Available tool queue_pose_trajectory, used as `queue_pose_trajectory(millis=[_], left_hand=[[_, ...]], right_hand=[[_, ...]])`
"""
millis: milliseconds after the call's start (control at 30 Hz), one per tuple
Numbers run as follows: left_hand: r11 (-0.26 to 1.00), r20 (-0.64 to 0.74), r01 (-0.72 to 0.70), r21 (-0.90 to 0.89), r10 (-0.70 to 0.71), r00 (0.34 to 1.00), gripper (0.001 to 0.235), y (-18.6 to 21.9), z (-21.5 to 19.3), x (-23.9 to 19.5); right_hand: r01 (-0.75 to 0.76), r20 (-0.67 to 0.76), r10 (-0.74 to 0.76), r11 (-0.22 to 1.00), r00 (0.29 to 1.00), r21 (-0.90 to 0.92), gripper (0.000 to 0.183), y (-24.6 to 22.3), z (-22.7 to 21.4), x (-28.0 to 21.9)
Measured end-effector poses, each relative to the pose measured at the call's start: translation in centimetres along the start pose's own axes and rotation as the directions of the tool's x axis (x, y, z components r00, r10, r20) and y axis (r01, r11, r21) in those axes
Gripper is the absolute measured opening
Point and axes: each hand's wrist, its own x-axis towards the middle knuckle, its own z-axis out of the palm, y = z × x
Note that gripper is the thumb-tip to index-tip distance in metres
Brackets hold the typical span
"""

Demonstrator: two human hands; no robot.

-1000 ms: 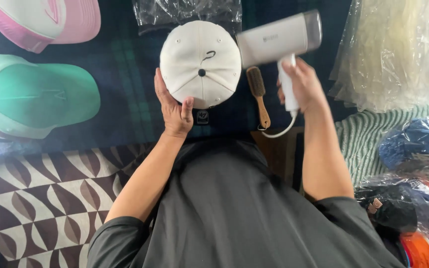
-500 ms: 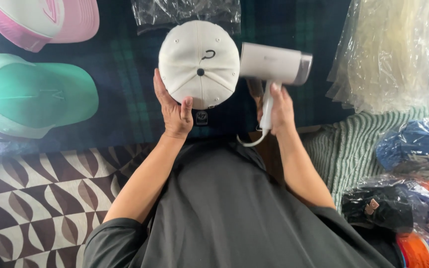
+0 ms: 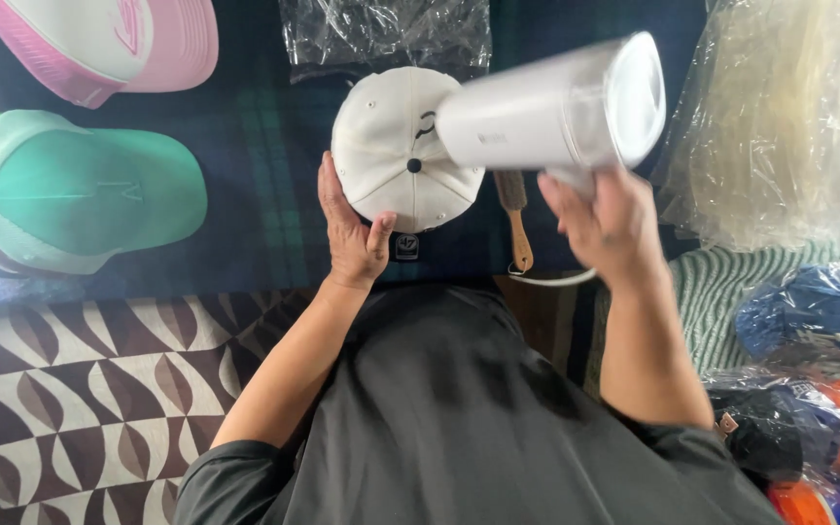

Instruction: The person uses a hair dryer to blow air onto a white baseball cap held in their hands. After drying, they use a brush to clean the inside of the cap. The person handles the cap and tools directly without visible intermediate containers.

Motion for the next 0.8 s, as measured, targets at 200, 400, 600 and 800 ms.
queue_pose_trajectory(millis=[200, 400, 600, 800], left_hand=[[0.98, 0.11, -0.143, 0.135, 0.128, 0.986, 0.082, 2.2, -3.0, 4.5], [0.984, 0.753, 0.18, -0.013, -0.109, 0.649, 0.089, 7.8, -4.1, 17.6], [0.933, 0.821, 0.323, 0.159, -0.307, 0.481, 0.071, 9.1, -2.6, 21.4], [0.972, 0.801, 0.233, -0.005, -0.136, 0.583, 0.072, 5.3, -1.1, 21.2]], right_hand=[[-0.459, 0.449, 0.436, 0.886, 0.78, -0.065, 0.037, 4.2, -2.2, 11.4], [-0.742, 0.513, 0.604, 0.662, 0.611, 0.104, 0.03, 11.6, 1.8, 8.7], [-0.837, 0.358, 0.757, 0.468, 0.546, 0.284, 0.032, 9.4, 3.9, -1.5], [-0.651, 0.096, 0.723, 0.544, 0.684, 0.53, 0.035, 5.3, 6.2, -13.4]])
